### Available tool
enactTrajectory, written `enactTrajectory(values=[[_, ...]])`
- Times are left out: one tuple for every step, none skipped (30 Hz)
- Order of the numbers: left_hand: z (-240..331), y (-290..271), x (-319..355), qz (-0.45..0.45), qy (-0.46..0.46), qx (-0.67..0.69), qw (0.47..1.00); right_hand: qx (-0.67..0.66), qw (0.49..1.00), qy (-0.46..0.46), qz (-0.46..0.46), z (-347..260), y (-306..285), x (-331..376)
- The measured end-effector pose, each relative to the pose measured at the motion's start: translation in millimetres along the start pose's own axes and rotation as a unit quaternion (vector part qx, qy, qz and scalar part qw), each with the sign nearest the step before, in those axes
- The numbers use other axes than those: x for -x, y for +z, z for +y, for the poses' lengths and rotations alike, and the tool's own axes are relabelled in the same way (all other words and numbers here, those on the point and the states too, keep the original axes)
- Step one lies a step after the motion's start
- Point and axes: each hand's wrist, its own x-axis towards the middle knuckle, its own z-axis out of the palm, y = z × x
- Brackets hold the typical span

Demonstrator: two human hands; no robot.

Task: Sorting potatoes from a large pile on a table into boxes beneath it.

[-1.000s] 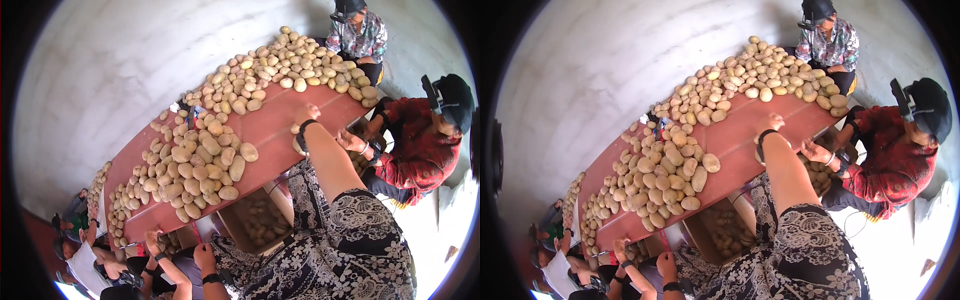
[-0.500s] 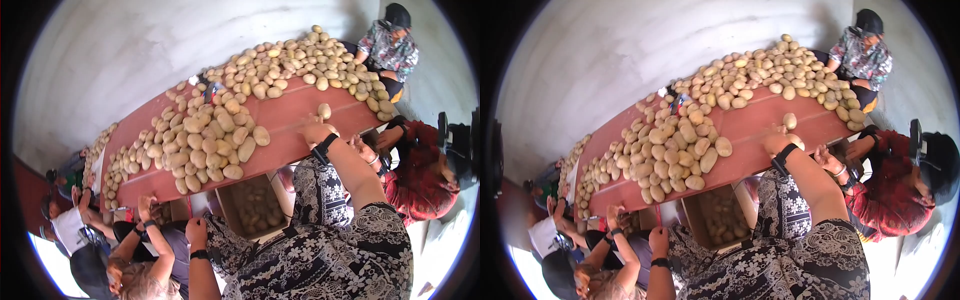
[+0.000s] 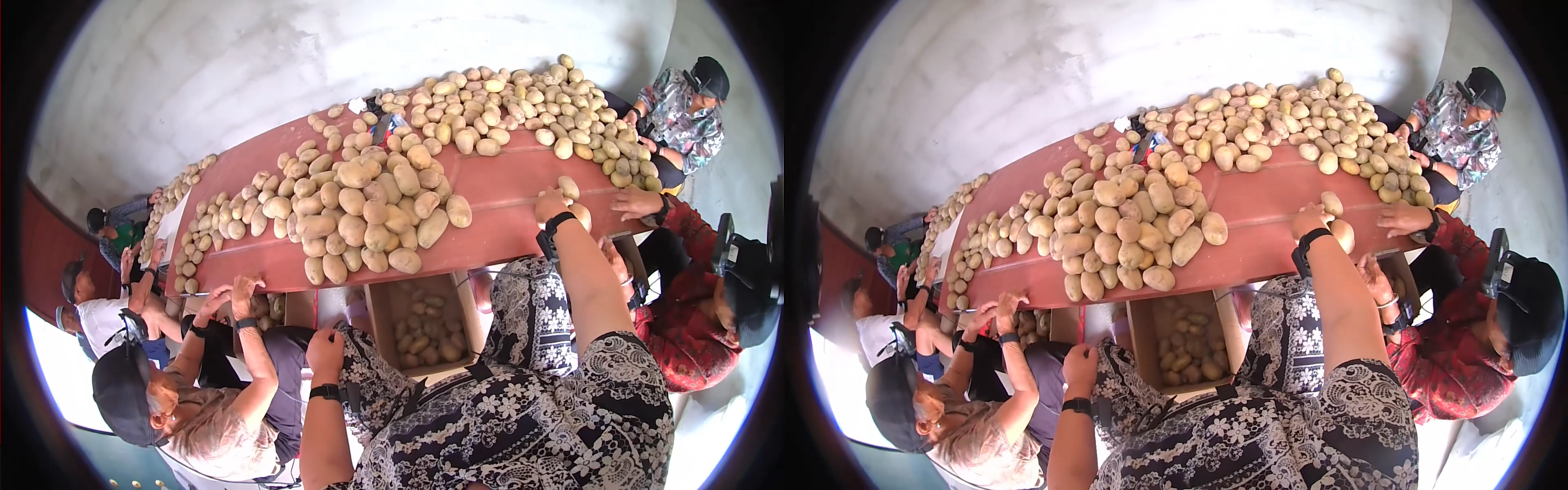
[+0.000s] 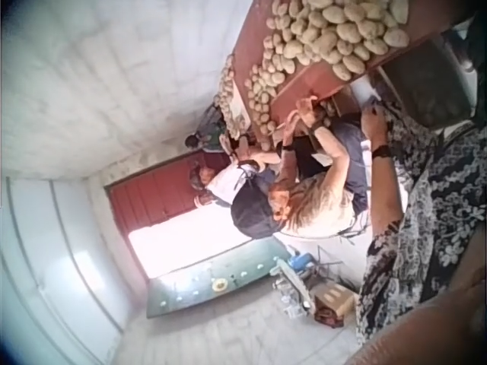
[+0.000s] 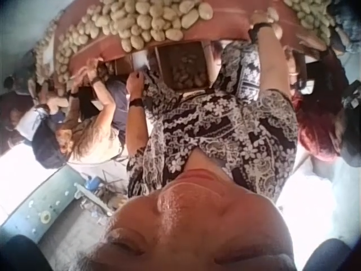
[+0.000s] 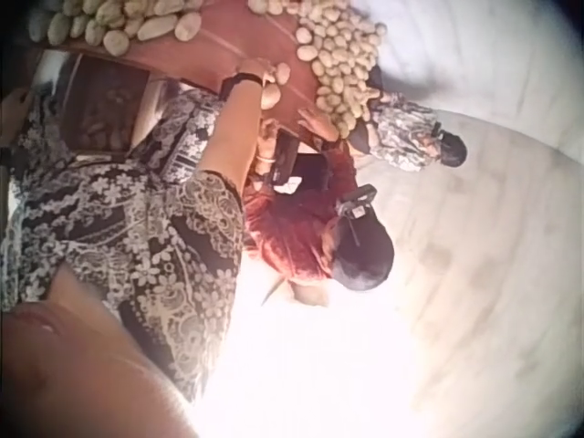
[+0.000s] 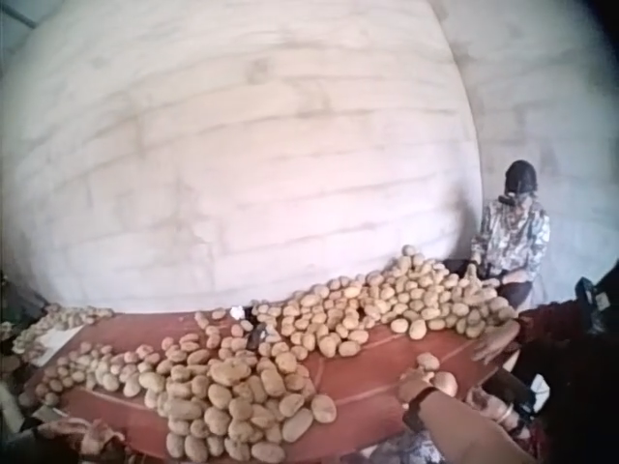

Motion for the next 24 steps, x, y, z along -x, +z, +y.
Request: enactTrajectory(values=[[0, -1, 0, -0.006, -0.004, -0.007, 1.0, 0.017, 1.0, 0.013, -0.008, 2, -1, -3], [2, -1, -1, -0.016, -0.006, -0.014, 1.0, 0.006, 1.0, 0.007, 0.001, 4, -4, -6], [4, 0, -2, -0.016, 0.001, -0.01, 1.0, -0.02, 0.999, -0.013, 0.025, -1, -8, -8], [5, -2, -2, -0.023, 0.0, -0.008, 1.0, -0.044, 0.997, -0.033, 0.049, -9, -11, -10], [7, -3, -1, -0.03, -0.002, -0.007, 1.0, -0.062, 0.996, -0.06, 0.032, -20, -23, -18], [9, -3, -2, -0.028, 0.0, 0.0, 1.0, -0.086, 0.991, -0.098, 0.029, -31, -36, -27], [12, -3, -2, -0.03, 0.003, -0.001, 1.0, -0.124, 0.981, -0.144, 0.039, -38, -41, -33], [14, -3, -3, -0.032, 0.003, -0.004, 0.999, -0.163, 0.966, -0.192, 0.063, -47, -46, -42], [16, -3, -4, -0.033, 0.003, -0.006, 0.999, -0.169, 0.963, -0.198, 0.065, -61, -57, -54], [18, -4, -6, -0.034, 0.012, -0.006, 0.999, -0.174, 0.955, -0.224, 0.083, -77, -71, -67], [19, -5, -7, -0.039, 0.003, -0.015, 0.999, -0.191, 0.949, -0.228, 0.101, -90, -79, -75], [19, -7, -7, -0.04, 0.003, -0.004, 0.999, -0.185, 0.944, -0.256, 0.1, -103, -88, -80], [19, -8, -9, -0.04, 0.003, 0.006, 0.999, -0.287, 0.933, -0.167, 0.136, -112, -93, -82], [19, -10, -9, -0.043, -0.007, 0.013, 0.999, -0.385, 0.902, -0.081, 0.177, -119, -98, -84], [18, -11, -10, -0.039, -0.009, 0.004, 0.999, -0.389, 0.903, -0.08, 0.164, -124, -107, -88], [17, -12, -10, -0.045, -0.017, 0.002, 0.999, -0.402, 0.899, -0.064, 0.163, -128, -116, -94], [17, -15, -11, -0.053, -0.025, -0.003, 0.998, -0.416, 0.892, -0.048, 0.171, -132, -123, -100], [15, -15, -11, -0.046, -0.022, -0.001, 0.999, -0.427, 0.886, -0.034, 0.178, -138, -127, -105], [14, -16, -13, -0.045, -0.026, -0.007, 0.999, -0.431, 0.885, -0.039, 0.172, -141, -127, -111], [14, -16, -14, -0.047, -0.031, 0.003, 0.998, -0.41, 0.892, -0.056, 0.18, -143, -126, -117], [14, -16, -14, -0.05, -0.037, 0.014, 0.998, -0.382, 0.903, -0.063, 0.186, -146, -123, -122], [13, -16, -15, -0.047, -0.035, 0.018, 0.998, -0.358, 0.909, -0.057, 0.207, -149, -119, -125], [13, -15, -17, -0.052, -0.039, 0.013, 0.998, -0.363, 0.905, -0.066, 0.212, -152, -117, -128], [14, -17, -17, -0.056, -0.042, 0.018, 0.997, -0.33, 0.919, -0.052, 0.208, -152, -115, -130]])
